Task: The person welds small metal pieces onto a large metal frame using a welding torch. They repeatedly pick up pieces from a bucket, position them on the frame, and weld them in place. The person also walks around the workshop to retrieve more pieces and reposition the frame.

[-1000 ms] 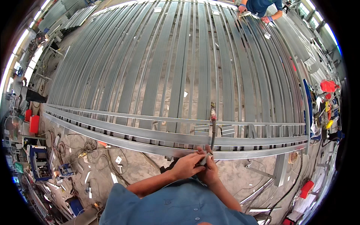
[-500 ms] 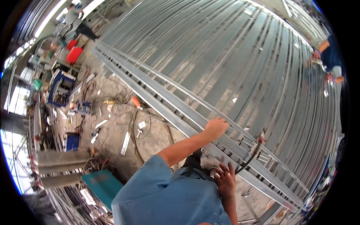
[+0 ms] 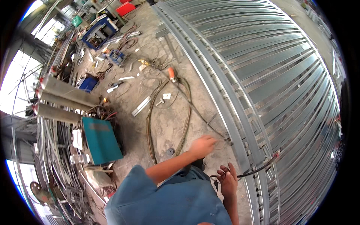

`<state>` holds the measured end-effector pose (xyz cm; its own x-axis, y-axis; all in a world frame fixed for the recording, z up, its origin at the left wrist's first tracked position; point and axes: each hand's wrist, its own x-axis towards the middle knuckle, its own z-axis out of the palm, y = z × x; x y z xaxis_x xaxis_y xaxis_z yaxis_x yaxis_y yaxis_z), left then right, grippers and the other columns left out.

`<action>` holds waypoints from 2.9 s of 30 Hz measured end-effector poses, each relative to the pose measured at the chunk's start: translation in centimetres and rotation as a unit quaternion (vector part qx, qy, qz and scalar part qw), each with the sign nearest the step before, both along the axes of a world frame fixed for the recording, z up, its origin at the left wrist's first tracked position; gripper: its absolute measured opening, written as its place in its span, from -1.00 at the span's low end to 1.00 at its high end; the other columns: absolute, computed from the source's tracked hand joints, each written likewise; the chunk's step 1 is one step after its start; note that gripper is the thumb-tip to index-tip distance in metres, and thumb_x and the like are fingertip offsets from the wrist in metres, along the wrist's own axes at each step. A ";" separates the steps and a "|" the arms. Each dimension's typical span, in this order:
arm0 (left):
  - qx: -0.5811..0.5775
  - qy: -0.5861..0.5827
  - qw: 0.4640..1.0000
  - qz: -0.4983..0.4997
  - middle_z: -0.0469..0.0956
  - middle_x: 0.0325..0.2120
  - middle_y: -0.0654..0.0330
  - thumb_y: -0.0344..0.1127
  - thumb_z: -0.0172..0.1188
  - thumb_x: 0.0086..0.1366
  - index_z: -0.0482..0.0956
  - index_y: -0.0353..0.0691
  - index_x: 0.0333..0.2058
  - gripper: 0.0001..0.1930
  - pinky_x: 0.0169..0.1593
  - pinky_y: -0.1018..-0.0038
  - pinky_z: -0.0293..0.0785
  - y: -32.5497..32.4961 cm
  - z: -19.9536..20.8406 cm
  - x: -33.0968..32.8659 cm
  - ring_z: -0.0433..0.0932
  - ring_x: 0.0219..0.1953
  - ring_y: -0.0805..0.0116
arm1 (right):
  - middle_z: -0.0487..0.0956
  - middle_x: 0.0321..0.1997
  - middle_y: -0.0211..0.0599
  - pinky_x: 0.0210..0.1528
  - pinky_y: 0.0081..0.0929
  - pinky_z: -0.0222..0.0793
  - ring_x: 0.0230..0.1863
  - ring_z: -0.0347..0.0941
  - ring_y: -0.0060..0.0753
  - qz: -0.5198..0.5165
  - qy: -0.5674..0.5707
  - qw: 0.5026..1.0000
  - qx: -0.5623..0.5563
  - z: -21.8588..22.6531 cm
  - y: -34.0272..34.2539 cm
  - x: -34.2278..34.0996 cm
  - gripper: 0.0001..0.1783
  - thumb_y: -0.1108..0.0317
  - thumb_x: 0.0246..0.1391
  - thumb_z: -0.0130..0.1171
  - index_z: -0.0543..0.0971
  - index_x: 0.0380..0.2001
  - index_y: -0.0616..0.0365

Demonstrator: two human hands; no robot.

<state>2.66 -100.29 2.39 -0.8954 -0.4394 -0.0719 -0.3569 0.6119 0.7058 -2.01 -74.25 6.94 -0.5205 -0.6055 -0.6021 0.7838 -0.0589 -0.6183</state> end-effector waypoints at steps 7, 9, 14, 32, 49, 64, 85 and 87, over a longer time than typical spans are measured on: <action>0.106 -0.351 0.918 0.149 0.71 -0.16 0.01 -0.06 0.18 0.16 0.74 0.00 -0.08 -0.62 0.04 0.11 0.59 1.2 -11.4 27.0 0.66 -0.04 -0.08 | 0.68 -0.13 -0.16 -0.09 -0.37 0.54 -0.13 0.61 -0.33 0.034 -0.003 0.994 0.105 -1.4 3.1 5.3 -0.70 0.23 0.38 0.07 0.65 -0.22 0.25; 0.267 -0.312 0.873 0.263 0.74 -0.37 0.04 -0.25 0.27 0.16 0.74 -0.22 -0.08 -0.64 -0.31 0.28 0.64 2.8 -12.9 31.4 0.73 -0.38 0.18 | 0.68 -0.26 -0.17 -0.23 -0.45 0.50 -0.28 0.59 -0.40 0.018 -0.036 0.986 0.160 -0.6 4.4 7.8 -0.65 0.18 0.37 0.11 0.65 -0.35 0.26; 0.370 -0.201 0.886 0.196 0.64 -0.47 0.10 -0.45 0.27 0.18 0.61 -0.46 -0.01 -0.61 -0.52 0.45 0.50 3.5 -10.2 25.5 0.59 -0.54 0.38 | 0.63 -0.48 -0.32 -0.42 -0.54 0.33 -0.49 0.47 -0.55 -0.046 0.001 0.979 0.197 -1.8 10.2 13.6 -0.53 0.03 0.34 0.22 0.67 -0.40 0.28; 0.499 0.288 0.438 -0.690 0.62 -0.33 0.05 -0.38 0.51 0.09 0.56 -0.23 -0.13 -0.61 -0.41 0.47 0.49 44.4 43.0 21.6 0.54 -0.43 0.33 | 0.67 -0.42 -0.13 -0.64 -0.39 0.31 -0.57 0.51 -0.38 -0.692 -0.228 0.607 0.318 -15.9 32.0 56.4 -0.62 0.18 0.27 0.23 0.62 -0.20 0.40; 0.504 0.248 0.357 -0.747 0.61 -0.34 0.03 -0.38 0.31 0.18 0.61 -0.30 -0.19 -0.77 -0.29 0.43 0.49 86.7 33.9 27.4 0.55 -0.39 0.24 | 0.69 -0.38 -0.23 -0.49 -0.47 0.44 -0.50 0.57 -0.44 -0.761 -0.286 0.478 0.332 -16.2 65.3 78.2 -0.61 0.11 0.22 0.29 0.67 -0.28 0.32; 0.380 -0.452 0.673 -0.445 0.68 -0.31 0.19 -0.49 0.19 0.33 0.61 -0.27 -0.14 -0.85 -0.32 0.57 0.49 124.2 3.9 30.5 0.57 -0.37 0.50 | 0.64 -0.32 -0.23 -0.48 -0.49 0.43 -0.47 0.52 -0.46 -0.657 -0.253 0.607 0.368 -17.3 109.5 75.6 -0.63 0.29 0.21 0.26 0.58 -0.02 0.34; 0.047 -0.466 0.783 -0.409 0.59 -0.14 0.17 -0.40 0.20 0.20 0.46 -0.24 0.25 -0.42 -0.21 0.34 0.58 178.4 -35.9 21.8 0.60 -0.17 0.35 | 0.68 -0.04 0.05 0.06 -0.02 0.52 0.00 0.62 0.12 -0.450 -0.072 0.770 0.446 -37.9 154.8 47.8 -0.53 0.23 0.14 0.18 0.55 0.09 0.18; -0.034 -0.459 0.751 -0.474 0.58 -0.10 0.11 -0.42 0.17 0.16 0.50 -0.25 0.22 -0.42 -0.20 0.32 0.58 179.0 -45.2 19.6 0.59 -0.15 0.36 | 0.69 -0.04 0.05 0.06 -0.02 0.53 0.00 0.63 0.11 -0.400 -0.048 0.778 0.482 -43.7 157.5 44.1 -0.57 0.28 0.20 0.12 0.54 0.09 0.23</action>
